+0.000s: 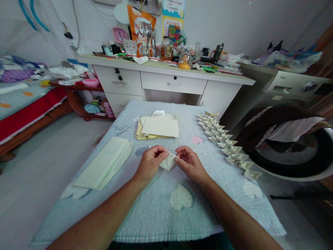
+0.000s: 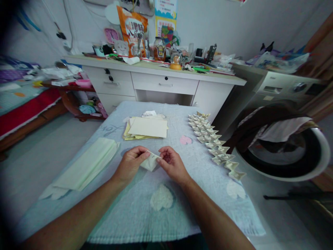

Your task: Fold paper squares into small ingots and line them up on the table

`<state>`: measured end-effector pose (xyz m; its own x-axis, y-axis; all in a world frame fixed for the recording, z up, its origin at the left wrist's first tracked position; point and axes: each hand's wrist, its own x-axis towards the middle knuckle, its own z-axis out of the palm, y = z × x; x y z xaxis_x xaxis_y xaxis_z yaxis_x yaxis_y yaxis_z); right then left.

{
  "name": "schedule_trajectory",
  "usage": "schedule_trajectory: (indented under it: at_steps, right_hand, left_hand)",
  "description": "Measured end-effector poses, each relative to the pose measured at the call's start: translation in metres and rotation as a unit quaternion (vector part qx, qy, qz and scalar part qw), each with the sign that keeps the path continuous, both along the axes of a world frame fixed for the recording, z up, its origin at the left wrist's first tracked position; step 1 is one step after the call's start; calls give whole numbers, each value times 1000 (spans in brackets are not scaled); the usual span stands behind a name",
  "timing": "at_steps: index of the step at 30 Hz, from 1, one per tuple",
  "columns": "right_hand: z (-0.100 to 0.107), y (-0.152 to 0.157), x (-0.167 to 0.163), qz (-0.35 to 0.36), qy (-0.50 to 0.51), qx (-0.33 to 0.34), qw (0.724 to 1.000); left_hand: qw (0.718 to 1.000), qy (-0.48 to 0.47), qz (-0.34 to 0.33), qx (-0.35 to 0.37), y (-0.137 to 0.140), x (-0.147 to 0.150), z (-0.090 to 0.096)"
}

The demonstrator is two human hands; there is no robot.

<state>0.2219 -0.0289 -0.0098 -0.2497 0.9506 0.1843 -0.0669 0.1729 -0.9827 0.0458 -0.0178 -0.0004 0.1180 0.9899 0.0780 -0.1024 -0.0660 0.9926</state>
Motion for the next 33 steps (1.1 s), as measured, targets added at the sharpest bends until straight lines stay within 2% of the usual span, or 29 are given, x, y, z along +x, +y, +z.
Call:
schedule_trajectory:
  at_steps: [6,8,10,12,15,19,23,28,30,33]
  right_hand:
    - [6,-1,1,-11,-84,37,996]
    - [7,-1,2,-18,-105,59,993]
    - [7,0,3,-32,-133,83,987]
    - [6,1,5,-56,-166,113,978]
    - [3,3,8,-92,-213,162,959]
    - [-2,6,12,-118,-278,218,928]
    - [-5,8,16,-102,-369,246,891]
    - [-4,10,22,-55,-455,217,862]
    - [-3,11,24,-65,-460,197,864]
    - [-2,9,25,-87,-451,190,868]
  left_hand:
    - [999,35,-7,23,0,-1,1]
    - [996,73,-11,50,0,-3,2]
    - [986,132,-7,107,-1,-6,5]
    - [961,199,10,190,-2,-10,9]
    - [908,283,16,307,-5,-12,15]
    - [840,359,-39,405,-10,-10,11]
    - [774,441,-90,444,-15,-5,-1]
    - [703,526,-141,457,-20,1,-11]
    - [691,545,-158,448,-22,2,-12]
    - [699,542,-163,437,-23,4,-13]
